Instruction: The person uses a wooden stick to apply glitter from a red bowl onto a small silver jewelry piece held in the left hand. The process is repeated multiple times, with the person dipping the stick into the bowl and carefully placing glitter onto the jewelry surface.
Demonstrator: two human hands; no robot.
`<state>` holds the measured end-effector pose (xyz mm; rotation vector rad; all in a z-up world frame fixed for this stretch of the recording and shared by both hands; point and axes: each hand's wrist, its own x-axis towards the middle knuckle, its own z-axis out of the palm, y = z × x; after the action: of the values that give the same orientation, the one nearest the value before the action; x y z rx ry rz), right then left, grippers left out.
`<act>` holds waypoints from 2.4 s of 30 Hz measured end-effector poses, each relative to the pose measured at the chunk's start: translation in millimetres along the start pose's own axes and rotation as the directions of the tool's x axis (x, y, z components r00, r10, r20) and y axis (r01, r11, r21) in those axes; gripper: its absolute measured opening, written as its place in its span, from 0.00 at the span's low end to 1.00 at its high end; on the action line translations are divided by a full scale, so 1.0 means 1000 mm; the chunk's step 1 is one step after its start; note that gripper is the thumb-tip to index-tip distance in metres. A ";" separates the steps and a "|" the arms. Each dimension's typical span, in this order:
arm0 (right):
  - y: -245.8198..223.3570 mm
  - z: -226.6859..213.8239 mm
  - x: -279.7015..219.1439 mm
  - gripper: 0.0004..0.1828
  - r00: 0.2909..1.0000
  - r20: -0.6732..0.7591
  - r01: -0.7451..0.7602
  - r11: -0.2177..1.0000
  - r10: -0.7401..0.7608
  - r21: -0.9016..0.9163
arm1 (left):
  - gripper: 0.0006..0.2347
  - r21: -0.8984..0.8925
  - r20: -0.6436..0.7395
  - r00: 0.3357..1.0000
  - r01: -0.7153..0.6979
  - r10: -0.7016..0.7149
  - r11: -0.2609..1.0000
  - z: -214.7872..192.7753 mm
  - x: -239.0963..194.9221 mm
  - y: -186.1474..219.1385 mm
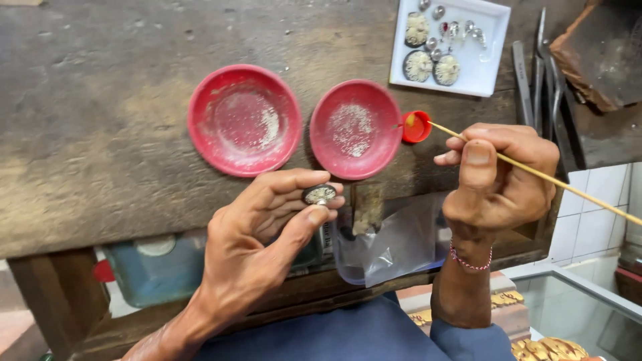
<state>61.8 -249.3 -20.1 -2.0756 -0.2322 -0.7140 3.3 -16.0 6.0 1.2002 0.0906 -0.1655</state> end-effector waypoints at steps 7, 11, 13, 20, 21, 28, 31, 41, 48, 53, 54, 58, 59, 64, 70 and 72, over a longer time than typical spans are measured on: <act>0.001 0.001 0.002 0.11 0.999 0.044 0.003 0.998 0.000 -0.065 | 0.12 0.010 -0.013 1.000 -0.001 0.001 1.000 0.002 0.003 -0.005; 0.001 0.001 0.004 0.11 0.993 0.112 0.052 0.992 -0.039 -0.114 | 0.12 0.021 -0.019 1.000 -0.015 0.015 1.000 0.002 0.004 -0.005; 0.001 0.002 0.004 0.12 0.991 0.123 0.066 0.990 -0.051 -0.124 | 0.12 0.032 -0.024 1.000 -0.011 0.012 0.999 0.002 0.004 -0.005; 0.002 0.002 0.004 0.10 0.983 0.168 0.107 0.978 -0.077 -0.178 | 0.12 0.042 -0.025 1.000 -0.018 0.019 0.999 0.002 0.004 -0.006; 0.002 0.002 0.003 0.10 0.983 0.166 0.107 0.978 -0.077 -0.181 | 0.12 0.039 -0.024 0.999 -0.023 0.024 0.999 0.002 0.004 -0.006; 0.004 0.003 0.004 0.10 0.978 0.175 0.141 0.972 -0.109 -0.185 | 0.12 0.034 -0.033 0.999 -0.015 0.016 0.999 0.002 0.004 -0.005; 0.005 0.003 0.003 0.11 0.978 0.172 0.148 0.973 -0.117 -0.180 | 0.12 0.041 -0.031 0.999 -0.011 0.013 0.999 0.002 0.004 -0.005; 0.001 0.005 0.000 0.11 0.996 0.058 0.076 0.989 -0.069 -0.124 | 0.12 0.028 -0.017 1.000 -0.020 0.020 0.999 0.000 0.004 -0.005; -0.006 0.012 -0.003 0.17 0.999 -0.033 0.015 0.986 -0.010 0.167 | 0.12 0.065 0.000 0.998 -0.064 0.064 0.996 -0.004 0.002 -0.003; -0.031 0.021 -0.025 0.17 0.989 0.076 -0.141 0.939 0.123 0.315 | 0.12 0.081 0.019 0.998 -0.056 0.055 0.995 -0.011 -0.003 -0.004; -0.036 0.023 -0.027 0.17 0.987 0.106 -0.150 0.927 0.121 0.343 | 0.13 0.083 0.035 0.997 -0.070 0.067 0.994 -0.012 -0.002 -0.005; -0.038 0.037 -0.031 0.21 0.990 0.143 -0.062 0.904 0.001 0.424 | 0.13 0.069 0.032 0.999 -0.036 0.034 0.997 -0.014 -0.004 -0.005; -0.039 0.038 -0.033 0.18 0.990 0.144 -0.066 0.911 0.007 0.408 | 0.13 0.068 0.032 0.999 -0.037 0.035 0.997 -0.014 -0.004 -0.005; -0.039 0.038 -0.035 0.16 0.984 0.176 -0.082 0.922 0.015 0.379 | 0.12 0.070 0.033 0.999 -0.027 0.025 0.997 -0.014 -0.003 -0.003; -0.040 0.037 -0.037 0.16 0.986 0.163 -0.098 0.942 0.047 0.320 | 0.12 0.067 0.035 0.999 -0.020 0.018 0.998 -0.013 -0.003 -0.002; -0.043 0.039 -0.037 0.14 0.986 0.159 -0.090 0.946 0.041 0.311 | 0.12 0.058 0.031 0.999 -0.010 0.008 0.998 -0.013 -0.003 -0.002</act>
<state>29.4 -189.2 -27.5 -1.8195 -0.3384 -0.4459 0.2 -4.3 -0.4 1.2551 0.0533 -0.1798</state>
